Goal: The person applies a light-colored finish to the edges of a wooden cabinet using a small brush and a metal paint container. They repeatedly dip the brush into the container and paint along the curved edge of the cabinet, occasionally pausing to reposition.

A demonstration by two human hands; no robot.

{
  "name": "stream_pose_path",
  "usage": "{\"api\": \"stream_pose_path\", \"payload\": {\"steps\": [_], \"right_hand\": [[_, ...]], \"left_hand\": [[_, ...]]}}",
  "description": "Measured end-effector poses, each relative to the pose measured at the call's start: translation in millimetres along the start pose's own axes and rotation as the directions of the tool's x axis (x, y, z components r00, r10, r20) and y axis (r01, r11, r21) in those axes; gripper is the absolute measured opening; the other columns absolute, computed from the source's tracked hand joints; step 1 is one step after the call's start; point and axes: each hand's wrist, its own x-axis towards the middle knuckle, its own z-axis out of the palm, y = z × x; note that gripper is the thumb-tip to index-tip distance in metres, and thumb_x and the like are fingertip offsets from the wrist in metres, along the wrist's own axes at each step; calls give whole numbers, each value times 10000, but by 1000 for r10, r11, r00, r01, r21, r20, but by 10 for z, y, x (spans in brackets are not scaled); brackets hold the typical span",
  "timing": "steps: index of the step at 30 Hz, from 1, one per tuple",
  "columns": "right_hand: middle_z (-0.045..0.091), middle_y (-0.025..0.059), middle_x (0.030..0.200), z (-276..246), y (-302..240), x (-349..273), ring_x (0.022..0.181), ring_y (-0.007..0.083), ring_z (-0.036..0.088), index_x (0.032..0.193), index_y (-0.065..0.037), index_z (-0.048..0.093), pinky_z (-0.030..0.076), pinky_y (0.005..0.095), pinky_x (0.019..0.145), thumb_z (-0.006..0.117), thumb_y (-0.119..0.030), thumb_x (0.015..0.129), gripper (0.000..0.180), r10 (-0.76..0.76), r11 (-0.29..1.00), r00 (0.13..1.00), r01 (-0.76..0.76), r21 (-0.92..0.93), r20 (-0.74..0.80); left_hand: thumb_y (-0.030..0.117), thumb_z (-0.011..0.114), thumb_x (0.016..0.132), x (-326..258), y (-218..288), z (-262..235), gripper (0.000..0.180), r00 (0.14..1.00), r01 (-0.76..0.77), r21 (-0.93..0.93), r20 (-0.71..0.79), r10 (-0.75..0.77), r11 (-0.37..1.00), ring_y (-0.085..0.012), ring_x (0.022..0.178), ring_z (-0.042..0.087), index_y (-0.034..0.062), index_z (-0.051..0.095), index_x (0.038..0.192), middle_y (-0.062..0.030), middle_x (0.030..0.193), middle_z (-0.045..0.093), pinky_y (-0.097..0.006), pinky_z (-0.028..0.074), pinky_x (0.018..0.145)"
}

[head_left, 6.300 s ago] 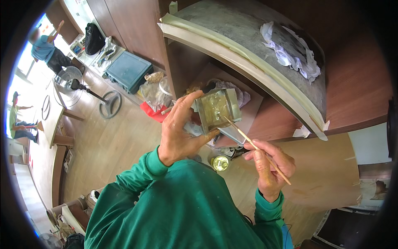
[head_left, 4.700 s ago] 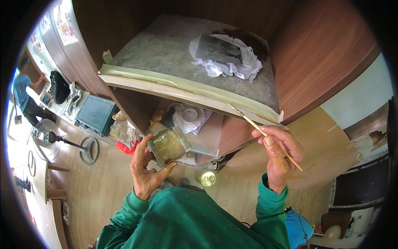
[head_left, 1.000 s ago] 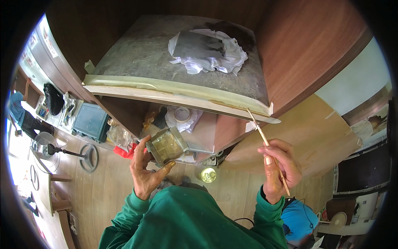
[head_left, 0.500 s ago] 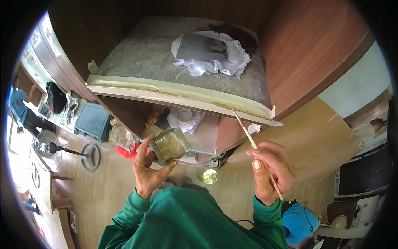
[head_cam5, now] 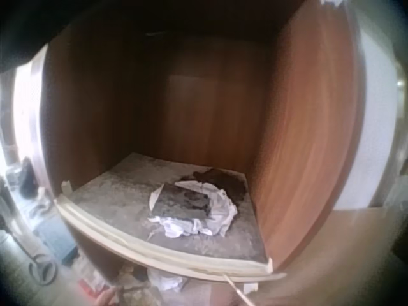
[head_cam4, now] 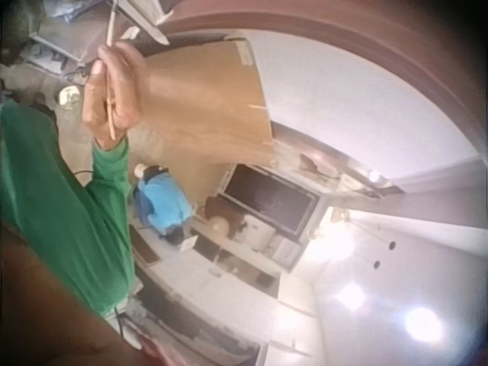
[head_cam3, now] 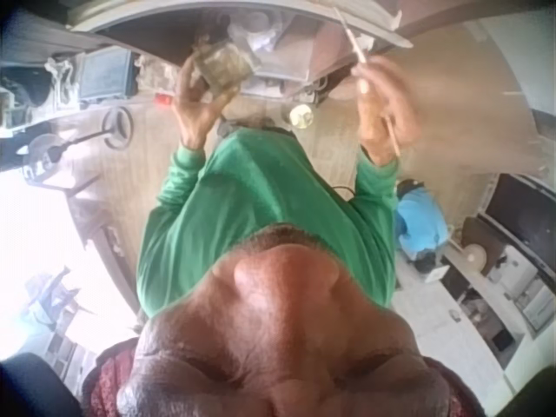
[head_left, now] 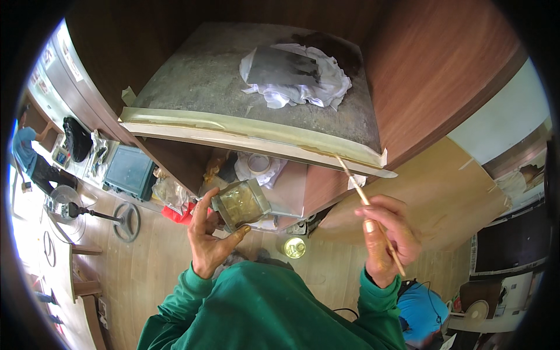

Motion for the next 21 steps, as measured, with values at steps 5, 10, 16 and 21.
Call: {"api": "stream_pose_path", "payload": {"steps": [5,10,16,21], "right_hand": [[694,181,979,-78,-118,45,768,178,673,1026,16,733,535,281,675,688,42,824,209,-12,1000,999,12,20,-33],[695,179,965,129,-127,220,762,182,678,1033,21,731,536,283,666,682,71,814,230,-62,993,995,53,102,80],[695,179,953,44,-102,224,754,184,684,1024,36,728,536,278,656,677,77,813,220,-34,998,997,30,60,67],[691,194,943,57,-216,343,772,188,680,1002,35,728,542,289,673,677,54,819,191,-15,996,995,7,87,99]], "left_hand": [[-65,862,633,18,-32,-21,899,1000,21,-28,18,-21,999,-230,1011,715,36,462,1432,-135,1258,598,-322,608,825],[-90,852,639,46,39,25,892,999,-1,-108,52,7,994,-243,1046,704,38,463,1431,-131,1286,590,-332,607,857],[-129,830,649,35,52,-48,902,999,3,-128,44,3,992,-236,1088,684,38,443,1446,-126,1354,560,-328,596,887],[-131,824,662,33,24,-90,899,999,22,-119,43,-18,993,-231,1124,663,29,427,1453,-122,1389,541,-334,589,904]]}}
